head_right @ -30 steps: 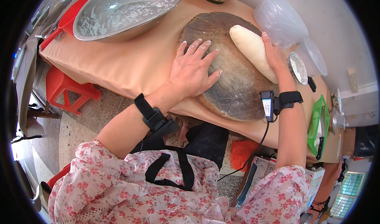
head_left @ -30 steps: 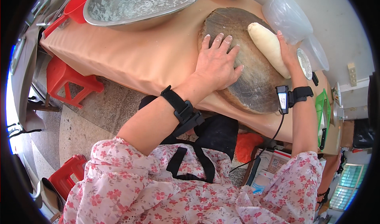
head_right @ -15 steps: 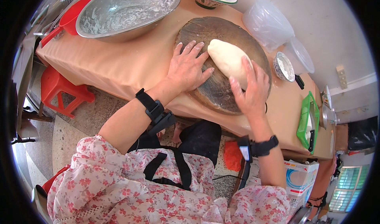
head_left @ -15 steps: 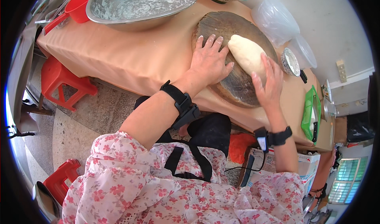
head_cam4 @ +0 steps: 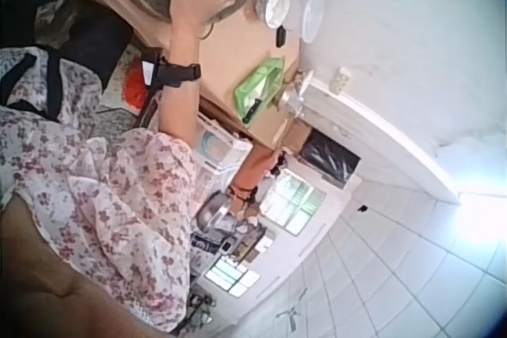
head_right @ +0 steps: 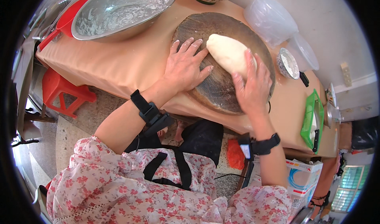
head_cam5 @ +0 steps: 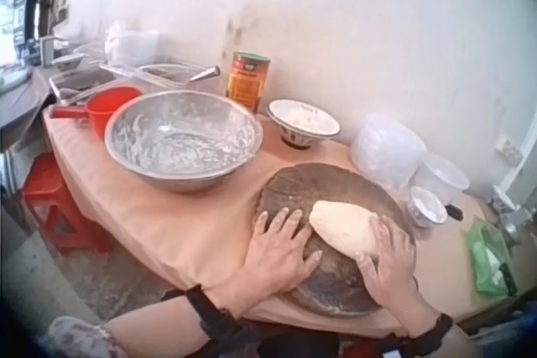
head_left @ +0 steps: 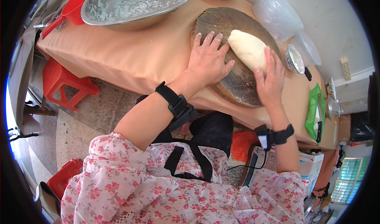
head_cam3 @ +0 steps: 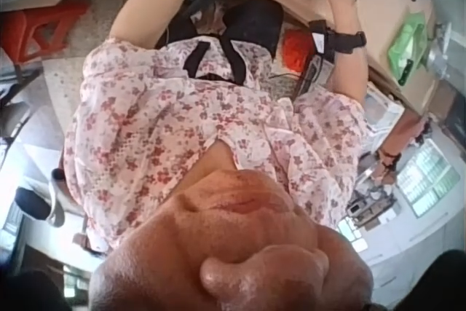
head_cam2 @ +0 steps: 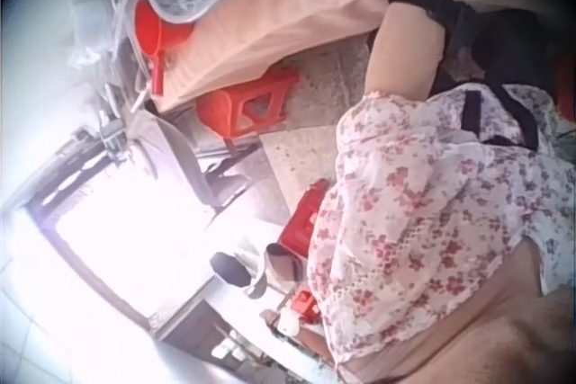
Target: The recorder is kneading a large piece of white dough on a wooden cutting board.
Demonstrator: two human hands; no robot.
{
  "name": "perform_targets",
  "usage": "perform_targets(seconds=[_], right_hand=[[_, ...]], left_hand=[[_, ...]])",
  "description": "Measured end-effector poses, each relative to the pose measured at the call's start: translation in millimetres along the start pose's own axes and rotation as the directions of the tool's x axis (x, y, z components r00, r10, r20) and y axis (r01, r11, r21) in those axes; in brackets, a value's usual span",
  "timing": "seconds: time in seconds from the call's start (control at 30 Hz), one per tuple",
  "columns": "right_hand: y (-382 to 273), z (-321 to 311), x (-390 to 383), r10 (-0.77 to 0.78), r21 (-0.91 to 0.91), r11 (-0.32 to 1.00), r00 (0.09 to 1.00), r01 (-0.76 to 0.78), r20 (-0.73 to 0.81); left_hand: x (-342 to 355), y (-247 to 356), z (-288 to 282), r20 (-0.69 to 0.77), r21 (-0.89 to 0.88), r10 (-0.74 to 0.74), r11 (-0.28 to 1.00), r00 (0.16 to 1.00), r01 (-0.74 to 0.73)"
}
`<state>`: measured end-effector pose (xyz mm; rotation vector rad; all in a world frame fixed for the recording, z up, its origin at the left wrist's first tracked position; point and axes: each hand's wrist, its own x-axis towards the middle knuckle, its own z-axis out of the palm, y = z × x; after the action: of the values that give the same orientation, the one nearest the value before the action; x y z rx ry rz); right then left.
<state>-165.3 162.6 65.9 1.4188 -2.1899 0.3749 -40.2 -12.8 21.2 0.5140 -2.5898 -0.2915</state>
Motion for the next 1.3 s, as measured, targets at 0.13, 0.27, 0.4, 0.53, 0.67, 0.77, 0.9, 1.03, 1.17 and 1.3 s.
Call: perform_targets(seconds=[0.13, 0.27, 0.4, 0.53, 0.67, 0.77, 0.9, 1.03, 1.17, 1.3], right_hand=[[44.5, 16.3, 40.9, 0.148, 0.238, 0.957, 0.985, -0.164, 0.084], [83.5, 32.4, 71.4, 0.348, 0.348, 0.832, 0.894, -0.433, 0.281], [95.5, 38.9, 75.6, 0.454, 0.282, 0.802, 0.845, -0.526, 0.284], [74.9, 35.7, 64.6, 0.41, 0.318, 0.817, 0.872, -0.482, 0.269], [44.1, 17.7, 44.3, 0.33, 0.268, 0.881, 0.913, -0.389, 0.24], [25.6, 9.2, 20.8, 0.181, 0.179, 0.965, 0.98, -0.193, 0.081], [-11.0, -5.4, -7.9, 0.081, 0.173, 0.982, 0.997, -0.079, -0.005], [-42.1, -14.4, -28.5, -0.1, 0.007, 0.995, 0.993, 0.1, -0.065], [-52.1, -14.6, -43.2, -0.168, -0.109, 0.981, 0.985, 0.163, -0.041], [-36.7, -9.7, -30.6, -0.131, -0.033, 0.991, 0.99, 0.129, -0.044]], left_hand=[[-1.1, -0.1, 1.0, -0.046, -0.037, 0.016, 0.999, 0.999, -0.018], [0.0, 1.0, -4.9, -0.022, -0.037, 0.012, 0.999, 1.0, -0.013], [0.9, 3.1, -5.5, -0.006, -0.031, 0.01, 0.999, 1.0, -0.01], [0.0, 0.2, -5.1, -0.004, -0.05, -0.005, 0.999, 1.0, 0.005], [0.6, 0.2, -3.1, -0.001, -0.048, -0.01, 0.999, 1.0, 0.01], [0.6, 0.6, -0.8, -0.014, -0.062, -0.004, 0.998, 1.0, 0.003], [-1.0, -2.2, -1.0, -0.024, -0.044, -0.008, 0.999, 1.0, 0.007], [1.5, -0.2, -0.6, -0.029, -0.028, 0.001, 1.0, 1.0, -0.002], [2.7, 1.0, 1.2, -0.039, -0.044, 0.003, 0.999, 0.999, -0.004], [2.0, 1.1, -0.7, -0.007, -0.012, -0.002, 1.0, 1.0, 0.002]])
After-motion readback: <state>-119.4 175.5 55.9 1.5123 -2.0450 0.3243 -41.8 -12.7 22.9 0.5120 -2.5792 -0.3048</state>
